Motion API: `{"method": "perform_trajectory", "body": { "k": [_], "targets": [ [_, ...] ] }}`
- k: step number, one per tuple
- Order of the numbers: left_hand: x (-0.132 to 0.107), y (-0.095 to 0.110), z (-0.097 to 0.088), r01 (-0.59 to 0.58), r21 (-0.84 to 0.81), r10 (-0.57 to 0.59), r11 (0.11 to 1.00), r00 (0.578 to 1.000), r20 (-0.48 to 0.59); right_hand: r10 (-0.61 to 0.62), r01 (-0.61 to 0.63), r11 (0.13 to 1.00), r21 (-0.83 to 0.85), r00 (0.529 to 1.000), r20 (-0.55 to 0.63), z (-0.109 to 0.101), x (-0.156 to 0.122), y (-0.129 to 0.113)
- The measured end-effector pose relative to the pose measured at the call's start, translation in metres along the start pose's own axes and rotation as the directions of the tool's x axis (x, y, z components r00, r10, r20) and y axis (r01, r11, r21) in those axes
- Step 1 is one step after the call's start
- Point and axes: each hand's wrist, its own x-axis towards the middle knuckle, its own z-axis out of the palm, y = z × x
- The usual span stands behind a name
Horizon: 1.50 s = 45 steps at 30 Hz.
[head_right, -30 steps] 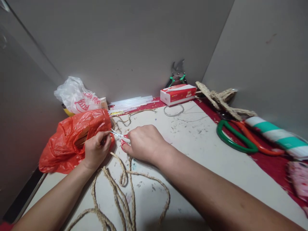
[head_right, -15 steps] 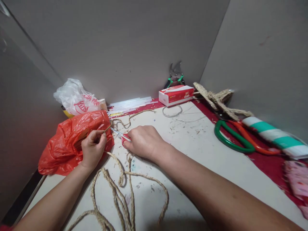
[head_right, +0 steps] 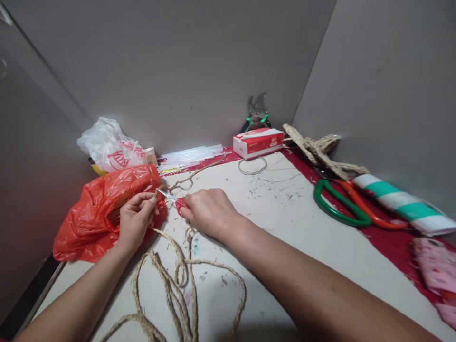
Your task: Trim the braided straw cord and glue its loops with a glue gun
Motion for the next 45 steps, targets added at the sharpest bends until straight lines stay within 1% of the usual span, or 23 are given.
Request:
{"method": "perform_trajectory", "body": {
  "k": [3,7,13,15,19,24,28,32,34,35,36,37,38,39,40,41,42,43,45],
  "targets": [
    [-0.001,0.003,0.001,0.040,-0.046,-0.039,0.998,0.999,0.018,-0.020,0.020,1.000,0.020,1.000,-0.005,0.002,0.000,0.001],
    [-0.005,0.006,0.004,0.052,-0.012,-0.052,0.999,0.999,-0.003,-0.035,0.035,0.999,-0.016,0.999,-0.015,0.000,-0.001,0.001],
    [-0.005,0.004,0.003,0.000,0.068,0.002,0.998,1.000,-0.031,-0.022,0.021,1.000,-0.022,1.000,-0.011,-0.004,-0.003,-0.003],
    [-0.004,0.003,0.003,0.019,0.038,-0.017,0.999,0.999,-0.040,-0.012,0.012,1.000,-0.008,1.000,0.003,-0.003,-0.004,-0.004],
    [-0.004,0.002,0.003,0.076,-0.037,-0.076,0.996,0.997,-0.020,0.003,-0.003,1.000,0.029,1.000,0.011,-0.001,-0.004,-0.003],
    [-0.003,0.000,0.002,0.041,-0.006,-0.041,0.999,0.999,-0.016,-0.008,0.008,0.998,0.057,1.000,0.003,-0.001,-0.004,-0.003],
    [-0.003,-0.002,0.001,0.032,-0.024,-0.032,0.999,0.999,-0.014,-0.015,0.016,0.997,0.080,1.000,-0.013,-0.002,-0.003,-0.002],
    [-0.004,0.000,0.002,0.033,-0.032,-0.033,0.999,0.999,-0.010,-0.010,0.014,0.989,0.149,1.000,-0.026,-0.002,-0.002,0.000],
    [-0.004,0.002,0.003,0.045,-0.037,-0.045,0.998,0.999,-0.007,0.003,0.006,0.971,0.240,0.999,-0.040,0.000,-0.001,0.001],
    [-0.005,0.003,0.003,0.053,-0.044,-0.053,0.998,0.999,-0.006,0.021,-0.006,0.948,0.317,0.999,-0.043,0.001,-0.001,0.001],
    [-0.005,0.004,0.003,0.062,-0.051,-0.063,0.997,0.998,-0.005,0.049,-0.029,0.905,0.425,0.998,-0.037,0.003,0.001,0.001],
    [-0.005,0.005,0.003,0.072,-0.059,-0.072,0.996,0.997,0.000,0.088,-0.066,0.827,0.558,0.996,-0.012,0.006,0.002,0.001],
    [-0.006,0.006,0.003,0.080,-0.066,-0.079,0.995,0.997,0.010,0.125,-0.114,0.707,0.697,0.992,0.035,0.008,0.003,0.001],
    [-0.007,0.006,0.003,0.086,-0.073,-0.084,0.994,0.996,0.028,0.147,-0.165,0.551,0.818,0.984,0.100,0.011,0.005,0.001],
    [-0.008,0.007,0.003,0.091,-0.078,-0.087,0.993,0.995,0.051,0.145,-0.215,0.378,0.901,0.974,0.172,0.013,0.006,0.001],
    [-0.009,0.007,0.004,0.095,-0.079,-0.089,0.992,0.993,0.079,0.121,-0.261,0.210,0.942,0.963,0.240,0.015,0.007,0.001],
    [-0.011,0.008,0.004,0.099,-0.078,-0.090,0.992,0.990,0.112,0.082,-0.302,0.068,0.951,0.951,0.297,0.017,0.008,0.000],
    [-0.014,0.008,0.004,0.103,-0.074,-0.092,0.992,0.985,0.146,0.040,-0.335,-0.047,0.941,0.941,0.337,0.017,0.009,-0.001],
    [-0.019,0.010,0.005,0.113,-0.063,-0.097,0.992,0.972,0.215,-0.013,-0.366,-0.223,0.903,0.928,0.373,0.018,0.010,-0.002]
  ]
}}
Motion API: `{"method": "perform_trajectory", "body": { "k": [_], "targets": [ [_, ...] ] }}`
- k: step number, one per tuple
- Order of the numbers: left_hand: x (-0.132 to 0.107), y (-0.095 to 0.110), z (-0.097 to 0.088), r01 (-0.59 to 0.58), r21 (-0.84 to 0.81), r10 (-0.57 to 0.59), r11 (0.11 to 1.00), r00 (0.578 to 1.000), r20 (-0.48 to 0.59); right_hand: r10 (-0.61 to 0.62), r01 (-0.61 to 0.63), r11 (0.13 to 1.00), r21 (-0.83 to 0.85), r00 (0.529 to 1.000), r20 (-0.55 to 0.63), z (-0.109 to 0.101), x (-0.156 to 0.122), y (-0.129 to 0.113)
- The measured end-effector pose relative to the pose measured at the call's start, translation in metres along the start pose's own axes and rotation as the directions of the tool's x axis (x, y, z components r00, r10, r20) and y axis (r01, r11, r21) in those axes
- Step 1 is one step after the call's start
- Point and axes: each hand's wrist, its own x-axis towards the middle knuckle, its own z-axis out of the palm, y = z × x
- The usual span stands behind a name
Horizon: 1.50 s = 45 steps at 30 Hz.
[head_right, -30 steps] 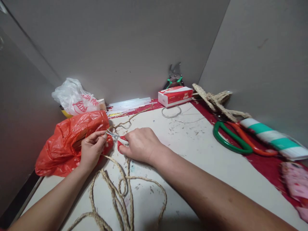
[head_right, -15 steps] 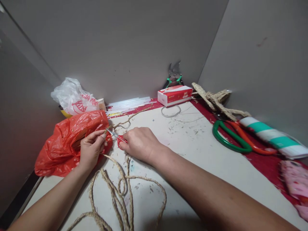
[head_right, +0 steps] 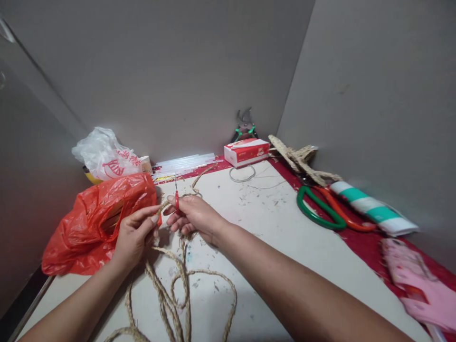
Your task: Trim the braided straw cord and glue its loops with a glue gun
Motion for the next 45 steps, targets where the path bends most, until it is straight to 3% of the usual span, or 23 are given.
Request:
{"method": "perform_trajectory", "body": {
  "k": [3,6,10,15,23,26,33,37,42,43,45],
  "targets": [
    [-0.006,0.002,0.003,0.013,0.016,-0.014,1.000,0.997,0.079,-0.077,0.087,0.980,0.181,0.995,-0.059,0.001,0.001,-0.003],
    [-0.008,0.001,0.004,0.033,0.015,-0.034,0.999,0.993,0.110,-0.208,0.246,0.948,0.204,0.960,-0.189,0.000,0.004,-0.008],
    [-0.007,-0.002,0.002,0.071,-0.022,-0.068,0.997,0.993,0.093,-0.367,0.405,0.911,0.081,0.883,-0.293,-0.002,0.006,-0.011],
    [-0.008,0.001,0.002,0.117,-0.015,-0.112,0.993,0.978,0.177,-0.526,0.511,0.850,-0.128,0.805,-0.276,0.000,0.003,-0.011],
    [0.002,0.007,0.006,0.222,-0.218,-0.153,0.950,0.943,0.295,-0.544,0.518,0.839,-0.169,0.816,-0.198,0.009,0.001,-0.011],
    [0.002,0.010,0.007,0.202,-0.149,-0.150,0.968,0.942,0.301,-0.567,0.544,0.824,-0.158,0.799,-0.201,0.010,0.001,-0.011],
    [-0.002,0.018,0.008,0.192,0.014,-0.185,0.981,0.921,0.343,-0.564,0.596,0.803,-0.006,0.756,-0.331,0.004,0.007,-0.011],
    [-0.002,0.024,0.008,0.118,0.099,-0.146,0.988,0.928,0.342,-0.579,0.622,0.783,0.002,0.730,-0.363,0.002,0.007,-0.013],
    [-0.012,0.017,0.009,-0.183,0.326,0.073,0.928,0.944,0.322,-0.624,0.644,0.760,-0.093,0.681,-0.383,0.005,0.007,-0.011],
    [-0.014,0.015,0.009,-0.192,0.332,0.078,0.923,0.942,0.328,-0.621,0.637,0.764,-0.101,0.686,-0.379,0.006,0.006,-0.011],
    [-0.016,0.012,0.009,-0.086,0.259,-0.012,0.962,0.936,0.352,-0.603,0.613,0.784,-0.091,0.720,-0.344,0.007,0.005,-0.012]
  ]
}}
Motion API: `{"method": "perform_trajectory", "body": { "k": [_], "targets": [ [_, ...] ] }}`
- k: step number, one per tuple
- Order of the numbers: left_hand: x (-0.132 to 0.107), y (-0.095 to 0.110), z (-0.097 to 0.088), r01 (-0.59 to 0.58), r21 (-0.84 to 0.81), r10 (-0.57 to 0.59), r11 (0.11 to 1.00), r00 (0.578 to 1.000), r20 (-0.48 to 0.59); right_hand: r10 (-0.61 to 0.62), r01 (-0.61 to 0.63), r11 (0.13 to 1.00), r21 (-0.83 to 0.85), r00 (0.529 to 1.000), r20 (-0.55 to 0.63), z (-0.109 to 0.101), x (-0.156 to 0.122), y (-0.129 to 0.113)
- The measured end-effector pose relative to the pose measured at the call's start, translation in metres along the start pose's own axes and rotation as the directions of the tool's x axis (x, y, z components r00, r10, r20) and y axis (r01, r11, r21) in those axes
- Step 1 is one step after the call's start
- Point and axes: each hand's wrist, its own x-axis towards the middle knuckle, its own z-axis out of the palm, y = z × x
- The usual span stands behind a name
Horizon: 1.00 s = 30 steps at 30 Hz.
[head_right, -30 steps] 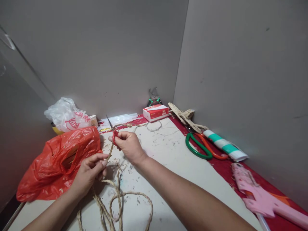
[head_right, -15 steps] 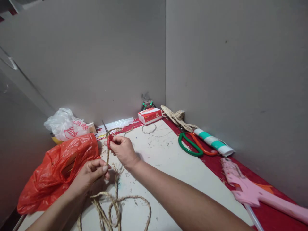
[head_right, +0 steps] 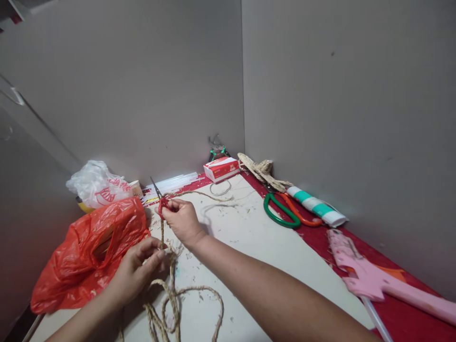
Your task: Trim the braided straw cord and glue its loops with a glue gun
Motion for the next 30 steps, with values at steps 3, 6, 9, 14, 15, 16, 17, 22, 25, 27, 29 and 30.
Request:
{"method": "perform_trajectory", "body": {
  "k": [3,6,9,14,15,16,17,22,25,27,29,30],
  "targets": [
    [0.001,0.003,-0.002,0.177,-0.267,-0.155,0.947,0.983,0.103,0.062,-0.065,0.998,0.023,0.991,0.115,0.000,0.000,-0.007],
    [0.007,0.013,-0.006,0.242,-0.421,-0.205,0.874,0.970,0.131,0.082,-0.090,0.995,0.040,0.982,0.172,-0.001,0.000,-0.012],
    [0.017,0.021,-0.007,0.234,-0.483,-0.188,0.844,0.972,0.142,0.116,-0.129,0.990,0.052,0.972,0.206,-0.001,-0.001,-0.014],
    [0.027,0.020,-0.004,0.189,-0.519,-0.164,0.834,0.982,0.094,0.119,-0.140,0.987,0.081,0.969,0.217,-0.003,0.000,-0.014],
    [0.027,0.019,-0.004,0.177,-0.516,-0.173,0.838,0.983,0.057,0.114,-0.134,0.987,0.092,0.973,0.200,-0.004,0.001,-0.014],
    [0.027,0.018,-0.004,0.172,-0.506,-0.187,0.845,0.982,0.022,0.116,-0.137,0.985,0.104,0.976,0.182,-0.004,0.003,-0.014],
    [0.027,0.017,-0.004,0.170,-0.494,-0.201,0.853,0.979,-0.010,0.124,-0.145,0.982,0.121,0.979,0.162,-0.005,0.004,-0.015],
    [0.023,0.016,-0.006,0.189,-0.408,-0.239,0.893,0.968,-0.076,0.171,-0.193,0.962,0.192,0.977,0.123,-0.008,0.007,-0.019],
    [0.021,0.018,-0.004,0.147,-0.329,-0.190,0.933,0.977,-0.100,0.176,-0.198,0.966,0.166,0.975,0.139,-0.008,0.007,-0.017],
    [0.021,0.018,-0.002,0.123,-0.300,-0.169,0.946,0.977,-0.130,0.149,-0.164,0.980,0.108,0.979,0.139,-0.008,0.007,-0.015],
    [0.021,0.017,-0.001,0.120,-0.310,-0.179,0.943,0.969,-0.172,0.095,-0.096,0.995,-0.001,0.986,0.135,-0.009,0.007,-0.013],
    [0.022,0.016,-0.002,0.117,-0.324,-0.189,0.939,0.961,-0.201,0.056,-0.045,0.996,-0.076,0.989,0.139,-0.011,0.007,-0.011]
  ]
}}
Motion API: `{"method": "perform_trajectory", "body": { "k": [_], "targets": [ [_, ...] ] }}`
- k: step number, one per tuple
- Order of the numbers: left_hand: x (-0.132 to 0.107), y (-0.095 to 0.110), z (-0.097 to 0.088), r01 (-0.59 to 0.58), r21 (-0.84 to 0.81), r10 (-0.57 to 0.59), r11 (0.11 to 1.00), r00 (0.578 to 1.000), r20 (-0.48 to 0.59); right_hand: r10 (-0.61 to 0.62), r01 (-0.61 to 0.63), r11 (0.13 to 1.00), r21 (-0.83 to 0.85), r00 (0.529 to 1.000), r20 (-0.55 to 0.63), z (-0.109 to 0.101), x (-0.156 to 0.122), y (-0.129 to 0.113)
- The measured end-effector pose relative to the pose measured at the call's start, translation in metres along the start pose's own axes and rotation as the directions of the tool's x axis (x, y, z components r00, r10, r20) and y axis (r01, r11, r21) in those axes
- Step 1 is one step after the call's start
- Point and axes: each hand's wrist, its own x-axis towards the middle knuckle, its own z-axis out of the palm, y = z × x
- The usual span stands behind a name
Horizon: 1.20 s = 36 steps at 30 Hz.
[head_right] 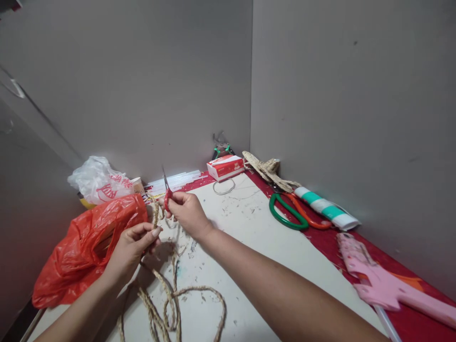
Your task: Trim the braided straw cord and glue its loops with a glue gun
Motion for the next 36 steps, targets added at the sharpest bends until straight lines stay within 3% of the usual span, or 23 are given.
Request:
{"method": "perform_trajectory", "body": {
  "k": [3,5,7,10,13,18,22,27,36],
  "targets": [
    [0.003,-0.005,-0.004,-0.018,-0.054,0.011,0.998,0.993,-0.113,-0.146,0.151,0.931,-0.333,0.988,0.043,-0.006,0.000,0.004],
    [0.005,-0.010,-0.008,-0.027,-0.080,0.013,0.996,0.986,-0.167,-0.221,0.258,0.763,-0.592,0.966,0.136,-0.011,-0.001,0.006],
    [0.007,-0.013,-0.012,-0.036,-0.092,0.018,0.995,0.981,-0.193,-0.232,0.351,0.518,-0.780,0.936,0.266,-0.015,-0.004,0.008],
    [0.008,-0.016,-0.017,-0.085,-0.104,0.061,0.991,0.975,-0.212,-0.164,0.416,0.230,-0.880,0.908,0.386,-0.016,-0.008,0.009],
    [0.008,-0.015,-0.017,-0.125,-0.123,0.092,0.984,0.965,-0.244,-0.119,0.432,0.102,-0.896,0.900,0.420,-0.013,-0.011,0.008],
    [0.007,-0.014,-0.016,-0.139,-0.160,0.095,0.977,0.962,-0.255,-0.080,0.432,0.010,-0.902,0.899,0.430,-0.009,-0.011,0.005],
    [0.008,-0.015,-0.018,-0.151,-0.169,0.107,0.974,0.964,-0.243,-0.034,0.390,0.045,-0.920,0.921,0.389,-0.013,-0.008,0.005],
    [0.007,-0.014,-0.017,-0.155,-0.170,0.113,0.973,0.966,-0.235,-0.070,0.366,0.093,-0.926,0.930,0.361,-0.014,-0.009,0.007],
    [0.006,-0.015,-0.017,-0.141,-0.163,0.102,0.977,0.969,-0.225,-0.067,0.399,0.017,-0.917,0.915,0.397,-0.007,-0.012,0.011]
  ]
}}
